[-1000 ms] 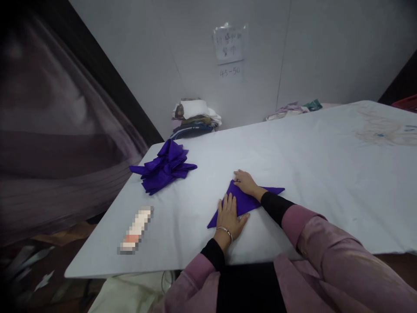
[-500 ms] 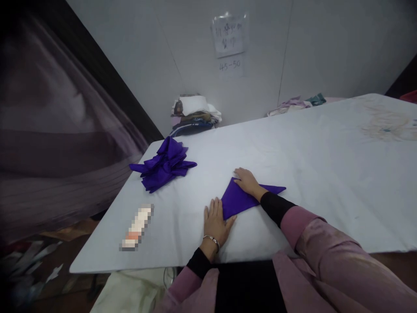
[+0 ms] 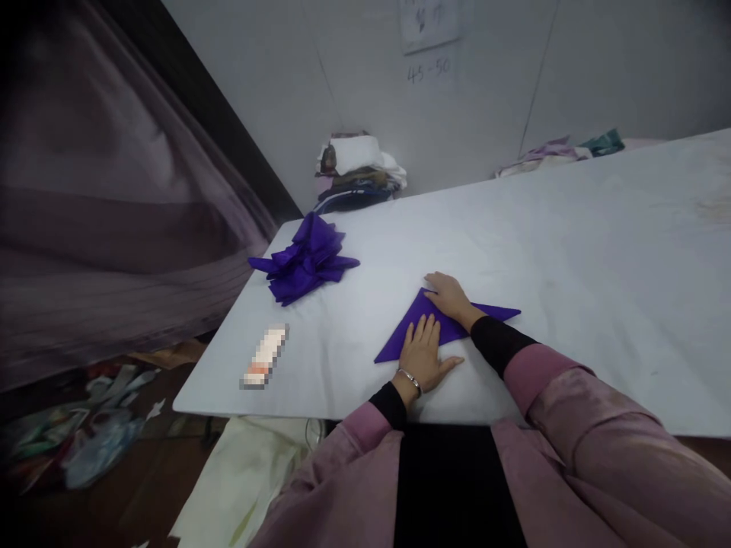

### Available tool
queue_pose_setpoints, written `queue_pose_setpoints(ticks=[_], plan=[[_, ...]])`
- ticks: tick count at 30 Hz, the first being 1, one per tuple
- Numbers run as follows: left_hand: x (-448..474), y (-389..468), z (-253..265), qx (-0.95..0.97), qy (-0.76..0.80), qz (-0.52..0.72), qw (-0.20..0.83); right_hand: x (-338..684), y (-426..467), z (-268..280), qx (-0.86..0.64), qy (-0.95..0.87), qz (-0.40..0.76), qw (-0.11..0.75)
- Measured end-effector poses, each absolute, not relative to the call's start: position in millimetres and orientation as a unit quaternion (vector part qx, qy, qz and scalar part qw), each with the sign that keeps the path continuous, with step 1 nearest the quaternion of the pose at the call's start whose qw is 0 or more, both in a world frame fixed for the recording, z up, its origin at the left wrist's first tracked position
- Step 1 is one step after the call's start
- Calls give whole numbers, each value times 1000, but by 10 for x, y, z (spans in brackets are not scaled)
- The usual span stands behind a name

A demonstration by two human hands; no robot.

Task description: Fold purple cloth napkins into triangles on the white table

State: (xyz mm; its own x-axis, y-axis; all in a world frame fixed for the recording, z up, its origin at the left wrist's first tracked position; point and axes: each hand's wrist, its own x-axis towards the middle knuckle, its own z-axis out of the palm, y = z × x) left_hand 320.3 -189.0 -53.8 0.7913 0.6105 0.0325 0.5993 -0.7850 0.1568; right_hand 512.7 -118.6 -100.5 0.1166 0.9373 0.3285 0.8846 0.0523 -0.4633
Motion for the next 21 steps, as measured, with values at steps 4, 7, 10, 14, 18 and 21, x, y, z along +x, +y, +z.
queue_pose_setpoints(ticks=[4, 7, 10, 14, 18, 21], plan=[[2911, -1898, -558, 935, 345, 49, 73, 5127, -1180, -997, -686, -667, 41, 288], [2641, -1917, -562, 923, 373, 49, 75, 5119, -1177, -986, -682, -670, 38, 291], [2369, -1940, -556, 907, 413, 46, 74, 5107, -1176, -976, -681, -670, 42, 294], [2076, -1925, -567, 882, 462, 64, 72, 5085, -1173, -960, -690, -664, 47, 284], [1939, -1825, -646, 855, 486, 159, 91, 5064, -1172, -929, -693, -663, 54, 277], [1933, -1744, -731, 838, 471, 254, 109, 5049, -1176, -901, -690, -665, 56, 281]])
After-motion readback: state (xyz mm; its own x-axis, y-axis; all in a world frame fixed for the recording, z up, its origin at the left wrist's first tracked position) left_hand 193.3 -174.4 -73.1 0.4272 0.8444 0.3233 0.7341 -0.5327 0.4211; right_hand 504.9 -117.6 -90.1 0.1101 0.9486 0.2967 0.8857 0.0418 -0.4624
